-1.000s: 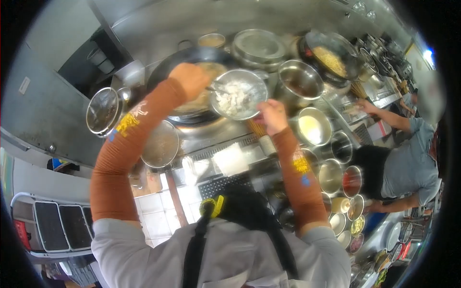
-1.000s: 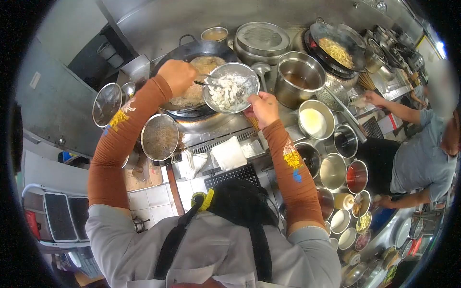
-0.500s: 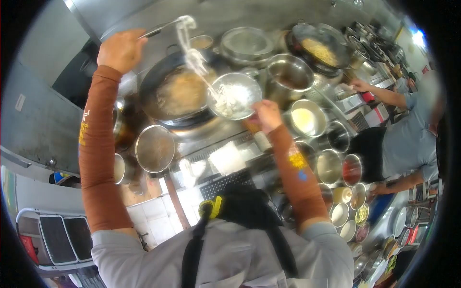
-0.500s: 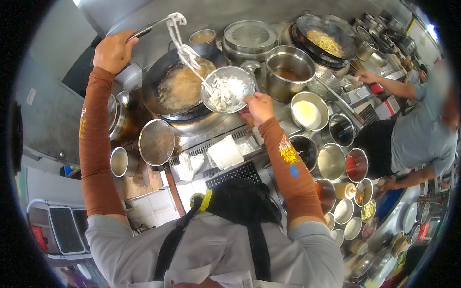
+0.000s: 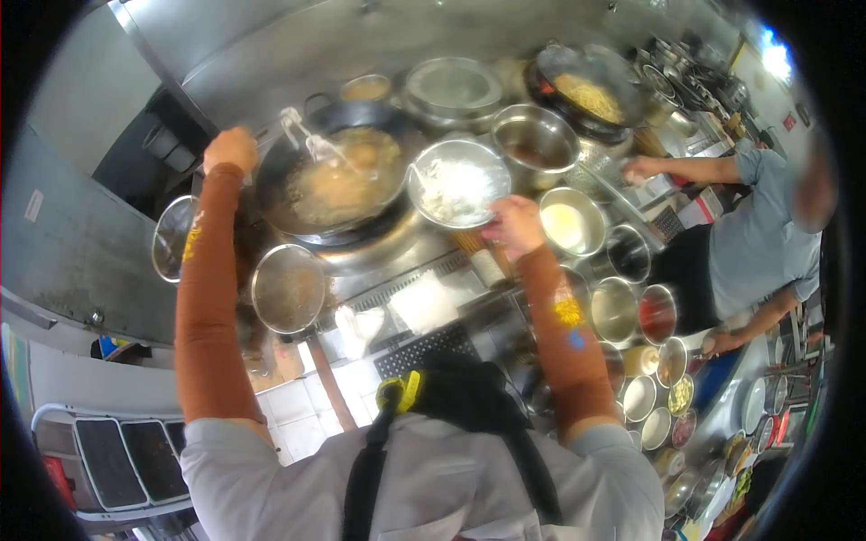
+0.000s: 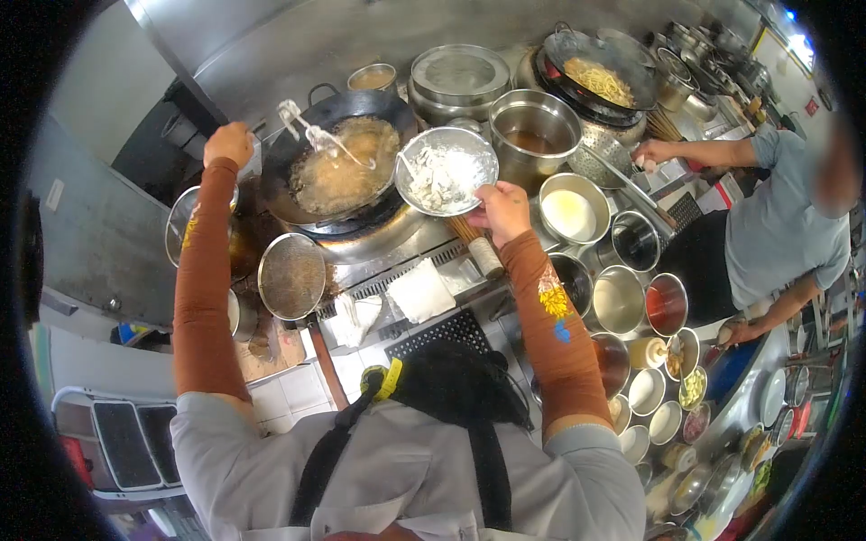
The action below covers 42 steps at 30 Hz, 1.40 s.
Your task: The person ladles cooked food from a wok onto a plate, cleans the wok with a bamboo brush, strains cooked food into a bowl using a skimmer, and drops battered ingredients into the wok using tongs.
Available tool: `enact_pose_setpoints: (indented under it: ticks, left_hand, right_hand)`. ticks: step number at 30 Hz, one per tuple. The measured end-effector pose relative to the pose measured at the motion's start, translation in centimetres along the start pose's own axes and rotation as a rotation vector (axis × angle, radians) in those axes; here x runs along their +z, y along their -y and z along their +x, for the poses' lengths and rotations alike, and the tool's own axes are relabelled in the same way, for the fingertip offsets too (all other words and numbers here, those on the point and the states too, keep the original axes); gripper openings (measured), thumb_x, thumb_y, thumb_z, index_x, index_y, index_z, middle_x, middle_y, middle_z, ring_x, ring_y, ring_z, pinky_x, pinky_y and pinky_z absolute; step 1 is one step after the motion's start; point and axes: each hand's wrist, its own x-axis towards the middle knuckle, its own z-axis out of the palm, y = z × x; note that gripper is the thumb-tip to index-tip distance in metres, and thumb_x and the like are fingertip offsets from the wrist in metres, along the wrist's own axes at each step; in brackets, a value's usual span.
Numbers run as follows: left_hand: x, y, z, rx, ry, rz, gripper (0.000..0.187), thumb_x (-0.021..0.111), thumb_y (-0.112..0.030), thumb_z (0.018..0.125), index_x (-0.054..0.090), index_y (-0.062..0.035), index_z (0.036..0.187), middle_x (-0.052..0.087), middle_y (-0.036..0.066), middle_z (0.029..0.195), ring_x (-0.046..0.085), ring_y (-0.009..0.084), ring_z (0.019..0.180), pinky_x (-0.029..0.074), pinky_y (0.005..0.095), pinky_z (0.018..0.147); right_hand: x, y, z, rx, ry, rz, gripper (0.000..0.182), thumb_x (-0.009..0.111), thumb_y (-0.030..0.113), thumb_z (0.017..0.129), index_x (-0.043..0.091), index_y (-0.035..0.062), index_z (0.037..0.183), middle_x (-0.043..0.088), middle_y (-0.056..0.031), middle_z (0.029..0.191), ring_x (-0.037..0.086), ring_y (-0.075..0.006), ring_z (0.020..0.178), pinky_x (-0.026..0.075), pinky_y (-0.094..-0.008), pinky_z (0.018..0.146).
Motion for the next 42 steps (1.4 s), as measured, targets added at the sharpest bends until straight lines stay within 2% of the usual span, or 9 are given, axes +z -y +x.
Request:
enact_pose_setpoints:
  ticks: [4, 8, 12, 17, 26, 31, 33, 40, 42]
  left_hand:
    - [3.2, 0.2, -1.2, -0.026, 0.096, 0.041, 0.029, 0.055, -0.023, 0.082, 0.068, -0.0058, 0.101, 0.063, 0.020, 0.112, 0.060, 0.0339, 0.107, 0.049, 0.0425, 0.090]
    - [1.8, 0.3, -2.4, 0.120, 0.224, 0.157, 0.030, 0.058, -0.020, 0.080, 0.067, -0.0063, 0.104, 0.063, 0.018, 0.113, 0.061, 0.0331, 0.106, 0.050, 0.0409, 0.089]
    - [-2.9, -0.3, -3.1, 0.127, 0.133, 0.187, 0.027, 0.062, -0.020, 0.077, 0.069, -0.0064, 0.099, 0.065, 0.018, 0.107, 0.063, 0.0331, 0.101, 0.051, 0.0411, 0.086]
    - [-3.1, 1.0, -1.6, 0.160, 0.116, 0.236, 0.023, 0.065, -0.019, 0.074, 0.069, -0.0044, 0.092, 0.067, 0.019, 0.098, 0.064, 0.0347, 0.096, 0.052, 0.0425, 0.083]
    - [-7.9, -1.1, -4.3, 0.248, 0.057, 0.181, 0.025, 0.066, -0.023, 0.077, 0.069, -0.0076, 0.095, 0.068, 0.016, 0.097, 0.064, 0.0335, 0.095, 0.052, 0.0412, 0.081]
    - [-7.0, -5.8, -8.8, 0.784, -0.169, -0.128, 0.028, 0.072, -0.025, 0.073, 0.069, -0.0082, 0.095, 0.068, 0.014, 0.085, 0.064, 0.0335, 0.086, 0.050, 0.0440, 0.076]
    - [-7.3, -9.4, -10.6, 0.700, 0.159, 0.154, 0.022, 0.070, -0.021, 0.073, 0.069, -0.0098, 0.091, 0.068, 0.012, 0.082, 0.066, 0.0319, 0.081, 0.052, 0.0427, 0.072]
    - [-8.1, -9.3, -10.4, 0.711, -0.117, 0.070, 0.012, 0.067, -0.017, 0.074, 0.065, -0.0066, 0.080, 0.066, 0.012, 0.079, 0.065, 0.0321, 0.076, 0.052, 0.0411, 0.065]
    - [-8.3, -9.5, -10.1, 0.735, -0.088, 0.043, 0.015, 0.069, -0.020, 0.074, 0.064, -0.0065, 0.078, 0.066, 0.011, 0.079, 0.065, 0.0311, 0.075, 0.051, 0.0413, 0.064]
  right_hand:
    - [0.7, 0.6, -0.5, -0.008, -0.028, 0.006, 0.018, 0.057, 0.011, 0.082, 0.061, -0.0018, 0.094, 0.066, -0.0109, 0.082, 0.065, -0.0191, 0.067, 0.053, -0.0294, 0.055]
    - [1.1, 0.6, -0.1, -0.011, 0.013, -0.008, 0.017, 0.057, 0.011, 0.082, 0.061, -0.0010, 0.093, 0.066, -0.0105, 0.083, 0.065, -0.0184, 0.068, 0.053, -0.0293, 0.056]
    - [1.5, 0.3, 0.3, -0.015, 0.046, -0.016, 0.016, 0.058, 0.012, 0.081, 0.061, -0.0003, 0.092, 0.066, -0.0099, 0.083, 0.064, -0.0177, 0.069, 0.053, -0.0293, 0.057]
    - [3.0, 0.5, 0.2, -0.022, 0.095, -0.068, 0.016, 0.058, 0.012, 0.081, 0.061, -0.0001, 0.092, 0.066, -0.0093, 0.083, 0.064, -0.0174, 0.068, 0.053, -0.0295, 0.057]
    - [2.8, 0.3, 0.7, -0.017, 0.136, -0.051, 0.017, 0.057, 0.013, 0.082, 0.061, -0.0002, 0.092, 0.067, -0.0102, 0.082, 0.065, -0.0174, 0.065, 0.053, -0.0284, 0.055]
    - [4.3, 1.0, -0.1, -0.008, 0.157, -0.077, 0.015, 0.056, 0.011, 0.082, 0.061, -0.0010, 0.091, 0.067, -0.0103, 0.078, 0.064, -0.0173, 0.061, 0.052, -0.0280, 0.053]
    - [4.6, 1.0, 0.1, -0.014, 0.181, -0.062, 0.014, 0.056, 0.010, 0.083, 0.061, -0.0015, 0.089, 0.066, -0.0103, 0.077, 0.064, -0.0170, 0.060, 0.051, -0.0279, 0.052]
    - [4.0, 0.2, 0.6, -0.043, 0.131, -0.070, 0.013, 0.056, 0.010, 0.082, 0.062, -0.0020, 0.083, 0.064, -0.0091, 0.073, 0.061, -0.0160, 0.057, 0.051, -0.0277, 0.051]
    - [3.7, 0.2, 0.6, -0.029, 0.124, -0.093, 0.013, 0.057, 0.011, 0.082, 0.062, -0.0018, 0.083, 0.064, -0.0083, 0.072, 0.061, -0.0157, 0.056, 0.050, -0.0277, 0.051]
